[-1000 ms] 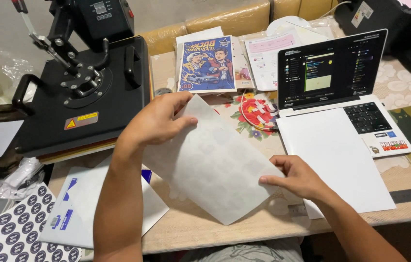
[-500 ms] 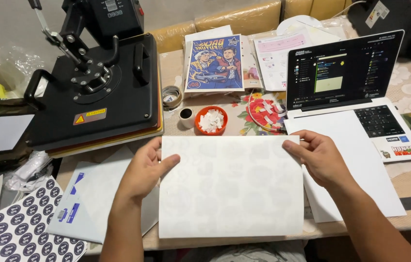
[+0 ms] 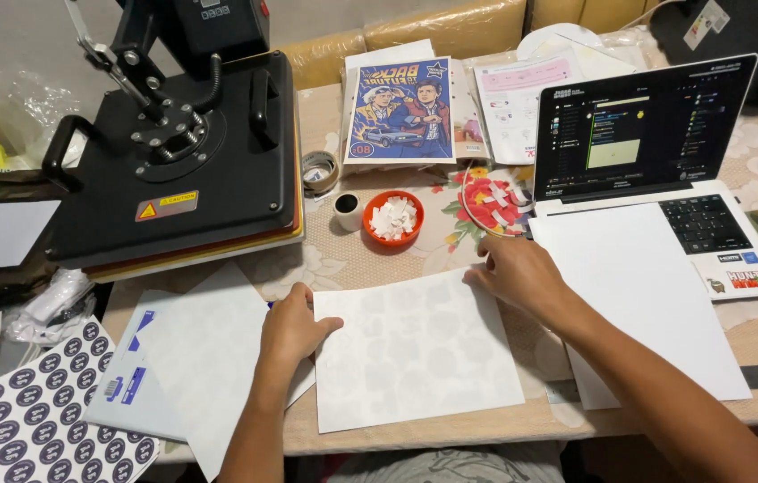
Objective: The person places small white stickers onto a white sheet of paper. They pick stickers from a small orange bowl and carefully position them on the paper, repeating the process several times.
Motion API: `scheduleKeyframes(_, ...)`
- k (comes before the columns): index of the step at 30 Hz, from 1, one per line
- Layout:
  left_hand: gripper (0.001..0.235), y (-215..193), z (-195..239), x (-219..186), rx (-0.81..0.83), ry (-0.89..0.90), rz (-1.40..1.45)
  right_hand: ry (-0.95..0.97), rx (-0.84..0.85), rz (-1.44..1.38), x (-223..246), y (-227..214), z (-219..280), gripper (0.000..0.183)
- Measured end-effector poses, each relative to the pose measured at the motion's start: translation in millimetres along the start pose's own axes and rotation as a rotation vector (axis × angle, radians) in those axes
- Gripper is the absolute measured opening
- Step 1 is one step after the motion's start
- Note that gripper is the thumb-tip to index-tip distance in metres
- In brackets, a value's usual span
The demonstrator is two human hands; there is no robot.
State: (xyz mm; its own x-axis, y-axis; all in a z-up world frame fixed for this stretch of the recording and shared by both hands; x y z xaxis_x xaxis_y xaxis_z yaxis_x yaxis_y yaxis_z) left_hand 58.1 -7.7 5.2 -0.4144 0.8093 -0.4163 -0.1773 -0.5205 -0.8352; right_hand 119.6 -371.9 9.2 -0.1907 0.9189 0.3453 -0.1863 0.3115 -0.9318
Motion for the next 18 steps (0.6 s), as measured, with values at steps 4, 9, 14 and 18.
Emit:
scheduleKeyframes(4,0.062,-1,-1,-9,-0.003,0.015,-0.09,-0.136,-0.124,0.034,7,13,-43,0.032)
scheduleKeyframes(9,0.093,3,-9,-5,0.034,-0.021,-0.235,-0.408,-0.264,0.086,40,14,-102,0.019)
scheduleKeyframes(14,0.083,8,-11,1,0.009,-0.043,-0.257,-0.591,-0.298,0.252,59,32,-161,0.019)
scheduleKeyframes(18,0.086,1,2,-6,0.01,-0.037,-0.256,-0.763,-0.249,0.414,87,42,-178,0.014)
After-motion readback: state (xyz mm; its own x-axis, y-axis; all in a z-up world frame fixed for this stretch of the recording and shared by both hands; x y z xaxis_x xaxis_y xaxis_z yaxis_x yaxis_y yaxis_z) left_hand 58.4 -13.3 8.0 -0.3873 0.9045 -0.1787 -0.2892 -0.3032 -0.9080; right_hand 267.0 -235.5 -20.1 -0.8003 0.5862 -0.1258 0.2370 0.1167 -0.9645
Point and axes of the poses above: each hand's wrist, its own z-axis away from the middle knuckle, its own y-axis out of the palm, x = y × z, the point moved 7 cm from there along -z, towards the middle knuckle, and after that the axes turned 3 degrees about -y, right-handed, at the moved point
